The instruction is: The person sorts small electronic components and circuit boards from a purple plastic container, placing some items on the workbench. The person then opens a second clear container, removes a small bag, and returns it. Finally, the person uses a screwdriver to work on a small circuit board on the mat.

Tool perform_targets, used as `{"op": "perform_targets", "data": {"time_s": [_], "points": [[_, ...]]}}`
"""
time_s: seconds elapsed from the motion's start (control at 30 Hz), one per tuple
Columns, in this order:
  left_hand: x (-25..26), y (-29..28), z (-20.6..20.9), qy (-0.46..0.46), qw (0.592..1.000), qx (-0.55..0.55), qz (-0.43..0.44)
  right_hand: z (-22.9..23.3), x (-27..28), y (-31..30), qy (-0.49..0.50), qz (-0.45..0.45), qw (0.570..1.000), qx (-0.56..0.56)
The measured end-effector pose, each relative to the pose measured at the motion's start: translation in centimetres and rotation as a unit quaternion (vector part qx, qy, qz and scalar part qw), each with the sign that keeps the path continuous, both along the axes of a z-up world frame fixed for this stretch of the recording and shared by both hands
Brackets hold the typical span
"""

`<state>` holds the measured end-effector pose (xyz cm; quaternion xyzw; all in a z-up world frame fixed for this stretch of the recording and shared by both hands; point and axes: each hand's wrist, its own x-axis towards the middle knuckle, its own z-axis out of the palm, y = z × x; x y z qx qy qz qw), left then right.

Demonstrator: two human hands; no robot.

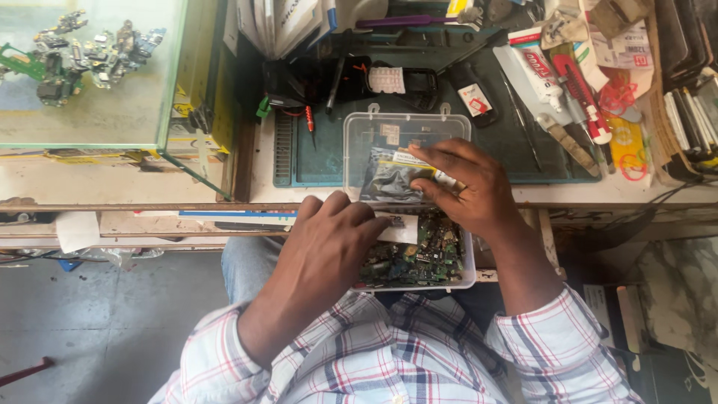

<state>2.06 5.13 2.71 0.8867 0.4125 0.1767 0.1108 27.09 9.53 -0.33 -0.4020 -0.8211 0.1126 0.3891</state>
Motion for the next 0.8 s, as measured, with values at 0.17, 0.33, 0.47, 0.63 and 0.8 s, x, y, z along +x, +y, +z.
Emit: {"op": "perform_targets", "data": {"time_s": [0.17, 0.33, 0.47, 0.63, 0.8], "points": [[1.0, 0.7, 0.8, 0.032, 0.999, -0.040, -0.002, 0.2, -0.1, 0.0, 0.011, 0.003, 1.000, -0.026], [1.6, 0.7, 0.0, 0.029, 0.999, -0.044, 0.000, 0.2, 0.1, -0.1, 0.013, 0.011, 1.000, -0.020], [1.0, 0.7, -0.9, -0.027, 1.000, -0.010, 0.003, 0.1, 0.1, 0.0, 0.018, 0.017, 0.999, -0.030], [0.7, 0.8, -1.3, -0.022, 1.000, -0.021, 0.007, 0.2, 0.1, 0.0, 0.010, 0.005, 0.999, -0.032], [0.6, 0.8, -1.5, -0.086, 0.996, 0.028, 0.016, -0.1, 0.1, 0.0, 0.014, 0.007, 0.999, -0.030]]}}
